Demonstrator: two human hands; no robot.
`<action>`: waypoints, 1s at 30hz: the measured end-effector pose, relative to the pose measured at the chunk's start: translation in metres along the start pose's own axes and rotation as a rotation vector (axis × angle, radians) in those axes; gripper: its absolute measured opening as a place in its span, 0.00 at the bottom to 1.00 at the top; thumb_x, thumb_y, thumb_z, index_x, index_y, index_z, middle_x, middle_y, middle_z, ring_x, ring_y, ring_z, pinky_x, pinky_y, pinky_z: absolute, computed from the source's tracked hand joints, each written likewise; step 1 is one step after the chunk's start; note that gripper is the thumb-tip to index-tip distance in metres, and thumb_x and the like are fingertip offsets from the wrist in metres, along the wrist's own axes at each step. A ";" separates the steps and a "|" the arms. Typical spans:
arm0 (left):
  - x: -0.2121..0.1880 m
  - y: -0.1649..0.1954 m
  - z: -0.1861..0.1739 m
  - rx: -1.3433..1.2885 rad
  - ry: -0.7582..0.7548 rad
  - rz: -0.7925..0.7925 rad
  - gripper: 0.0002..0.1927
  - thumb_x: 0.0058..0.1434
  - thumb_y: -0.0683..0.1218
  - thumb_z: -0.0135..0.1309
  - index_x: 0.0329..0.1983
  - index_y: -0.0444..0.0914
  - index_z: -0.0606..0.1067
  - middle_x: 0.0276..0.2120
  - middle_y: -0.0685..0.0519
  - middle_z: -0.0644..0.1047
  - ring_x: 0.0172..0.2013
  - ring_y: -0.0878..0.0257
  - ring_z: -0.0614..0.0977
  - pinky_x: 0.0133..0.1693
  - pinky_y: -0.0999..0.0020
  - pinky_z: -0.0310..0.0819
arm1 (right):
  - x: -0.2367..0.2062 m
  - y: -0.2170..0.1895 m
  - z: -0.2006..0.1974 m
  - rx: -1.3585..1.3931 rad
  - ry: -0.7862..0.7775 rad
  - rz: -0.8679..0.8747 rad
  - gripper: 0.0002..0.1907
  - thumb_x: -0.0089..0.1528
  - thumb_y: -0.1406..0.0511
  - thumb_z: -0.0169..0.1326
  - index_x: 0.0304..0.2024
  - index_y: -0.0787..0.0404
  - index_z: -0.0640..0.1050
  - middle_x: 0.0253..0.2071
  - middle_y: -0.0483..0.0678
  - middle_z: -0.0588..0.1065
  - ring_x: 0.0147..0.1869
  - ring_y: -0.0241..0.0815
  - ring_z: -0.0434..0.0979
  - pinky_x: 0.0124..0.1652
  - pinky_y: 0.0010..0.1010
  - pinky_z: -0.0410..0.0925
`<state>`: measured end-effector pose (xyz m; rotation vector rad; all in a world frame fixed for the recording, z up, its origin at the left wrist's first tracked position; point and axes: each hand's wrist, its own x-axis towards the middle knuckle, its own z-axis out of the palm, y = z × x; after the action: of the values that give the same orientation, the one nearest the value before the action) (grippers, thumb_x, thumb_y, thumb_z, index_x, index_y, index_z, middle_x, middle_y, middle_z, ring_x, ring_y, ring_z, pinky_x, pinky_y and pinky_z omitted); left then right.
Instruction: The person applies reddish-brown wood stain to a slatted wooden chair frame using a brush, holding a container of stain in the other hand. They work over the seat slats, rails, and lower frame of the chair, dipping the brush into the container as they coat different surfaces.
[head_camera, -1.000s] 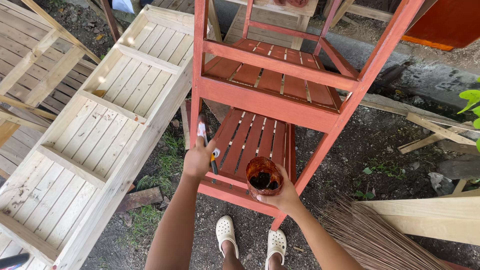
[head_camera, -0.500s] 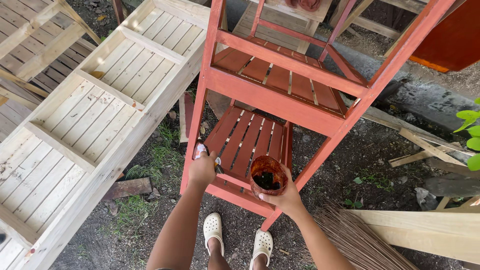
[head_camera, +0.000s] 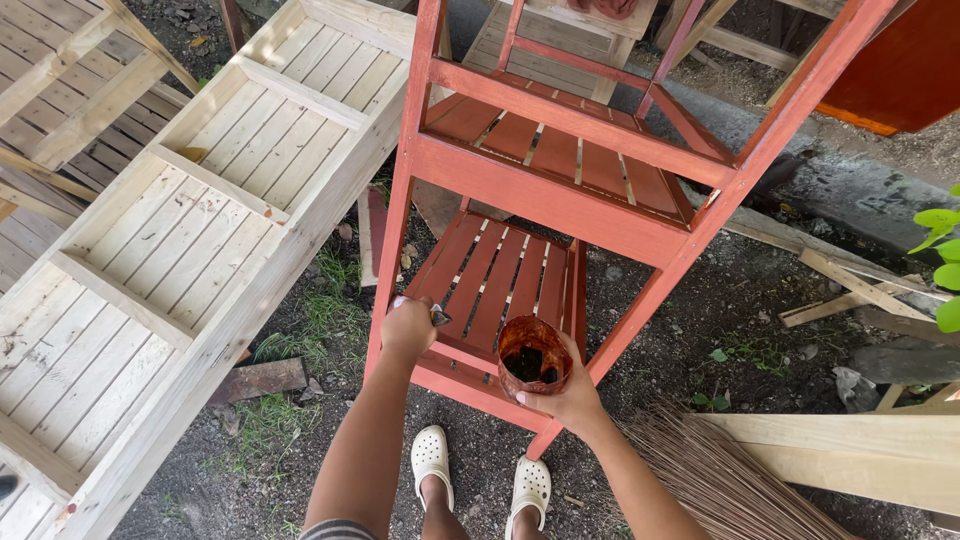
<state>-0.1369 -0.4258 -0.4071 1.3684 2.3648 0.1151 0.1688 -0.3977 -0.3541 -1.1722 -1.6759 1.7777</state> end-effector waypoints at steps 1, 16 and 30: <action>0.002 -0.001 -0.004 0.014 0.015 0.015 0.13 0.60 0.46 0.55 0.48 0.43 0.78 0.41 0.44 0.81 0.45 0.45 0.84 0.44 0.49 0.81 | -0.001 -0.002 -0.001 0.003 0.005 0.007 0.62 0.42 0.66 0.74 0.72 0.57 0.53 0.65 0.51 0.69 0.72 0.47 0.68 0.68 0.41 0.65; 0.022 0.005 -0.081 0.084 0.270 0.148 0.12 0.54 0.45 0.55 0.42 0.47 0.80 0.41 0.45 0.81 0.42 0.43 0.83 0.40 0.49 0.79 | -0.004 0.000 -0.013 0.134 0.013 -0.099 0.58 0.44 0.66 0.74 0.71 0.60 0.56 0.65 0.52 0.70 0.72 0.48 0.68 0.69 0.43 0.65; 0.053 -0.018 -0.039 0.075 0.036 0.169 0.09 0.59 0.45 0.53 0.39 0.39 0.81 0.33 0.41 0.82 0.38 0.42 0.84 0.41 0.48 0.79 | -0.021 0.021 -0.014 0.075 0.079 0.005 0.59 0.43 0.65 0.75 0.72 0.59 0.56 0.65 0.51 0.71 0.72 0.48 0.69 0.69 0.42 0.64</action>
<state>-0.1894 -0.3848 -0.3921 1.6138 2.2999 0.1000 0.1963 -0.4100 -0.3669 -1.1990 -1.5498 1.7579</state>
